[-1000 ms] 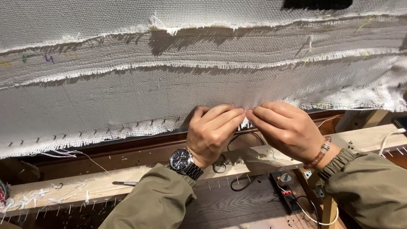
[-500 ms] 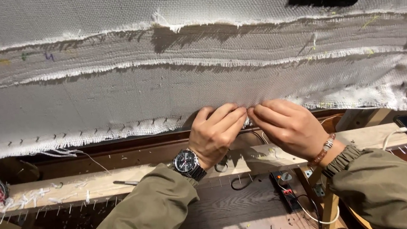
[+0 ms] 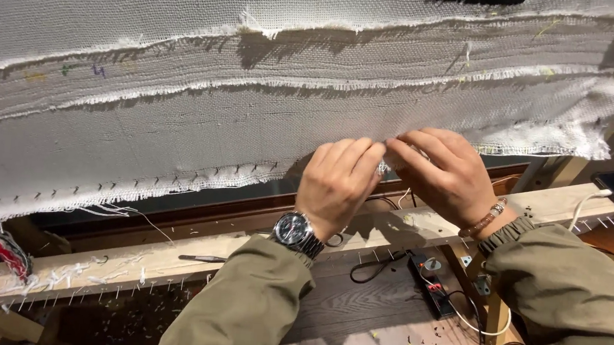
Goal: The person is pulling a tufted rug canvas taut and securing it onto the tacks of a wooden frame to prepare it for further work or finishing.
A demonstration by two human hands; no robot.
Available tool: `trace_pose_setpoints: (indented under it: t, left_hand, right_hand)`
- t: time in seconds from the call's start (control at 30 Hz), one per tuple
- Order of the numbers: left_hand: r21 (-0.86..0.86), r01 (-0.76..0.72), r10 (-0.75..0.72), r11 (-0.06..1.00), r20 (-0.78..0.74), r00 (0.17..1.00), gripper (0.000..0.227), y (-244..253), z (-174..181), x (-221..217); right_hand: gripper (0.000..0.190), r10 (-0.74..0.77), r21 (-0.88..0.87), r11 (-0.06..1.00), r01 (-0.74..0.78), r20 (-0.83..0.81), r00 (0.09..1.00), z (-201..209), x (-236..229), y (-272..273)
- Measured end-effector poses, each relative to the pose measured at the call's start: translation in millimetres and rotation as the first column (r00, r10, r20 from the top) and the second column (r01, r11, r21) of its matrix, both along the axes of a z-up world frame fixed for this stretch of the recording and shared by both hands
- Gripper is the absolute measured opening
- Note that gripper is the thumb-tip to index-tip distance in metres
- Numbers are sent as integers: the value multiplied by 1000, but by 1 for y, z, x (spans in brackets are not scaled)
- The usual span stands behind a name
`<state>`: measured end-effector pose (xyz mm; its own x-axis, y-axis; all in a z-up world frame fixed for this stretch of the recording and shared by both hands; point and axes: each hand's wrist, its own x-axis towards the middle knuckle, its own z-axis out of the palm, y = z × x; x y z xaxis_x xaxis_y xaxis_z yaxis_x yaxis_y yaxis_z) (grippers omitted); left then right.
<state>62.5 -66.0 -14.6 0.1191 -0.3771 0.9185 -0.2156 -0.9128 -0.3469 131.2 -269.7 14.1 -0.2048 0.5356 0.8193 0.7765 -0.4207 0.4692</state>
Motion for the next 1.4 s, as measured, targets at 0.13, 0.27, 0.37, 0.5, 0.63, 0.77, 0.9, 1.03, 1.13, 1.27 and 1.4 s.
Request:
trace_pose_setpoints:
  t: [0.13,0.27,0.37,0.5,0.63,0.77,0.9,1.03,1.13,1.27,1.4]
  left_hand:
    - [23,-17,18,1000,-42,999,23,-11,6,-2]
    - [14,-20,21,1000,-68,997,20,-13,7,-3]
    - [19,-24,26,1000,-92,995,19,-12,8,-10]
    - [35,4,0,999,-115,993,16,-6,1,-6]
    - [20,32,-29,999,-135,990,15,-9,9,-14]
    - [-4,59,-59,998,-151,987,13,-3,6,-7]
    - [20,108,-104,994,-145,984,11,0,7,-6]
    - [49,107,-99,993,-138,985,10,3,10,-7]
    - [46,115,-108,992,-141,984,8,1,12,-9]
    - [66,126,-116,990,-139,983,10,3,14,-7]
    - [97,142,-128,985,-140,982,10,3,17,-11]
  right_hand:
    - [17,16,-18,1000,-16,8,1000,5,1,-6]
    - [13,9,-70,998,-2,102,995,10,2,-8]
    - [14,29,-99,995,-17,123,992,8,6,-9]
    - [16,60,-150,988,-43,109,992,7,5,-11]
    - [17,44,-178,984,-27,96,994,8,1,-11]
    - [18,76,-205,976,-68,33,997,6,-2,-12]
    - [19,77,-232,970,-69,27,997,14,-16,-12]
    - [19,86,-238,968,-83,5,996,11,-16,-11]
    - [20,85,-258,963,-83,-3,996,9,-13,-13]
    - [20,93,-278,956,-91,-7,996,10,-11,-12]
    - [21,97,-281,955,-96,-7,995,4,-2,-13]
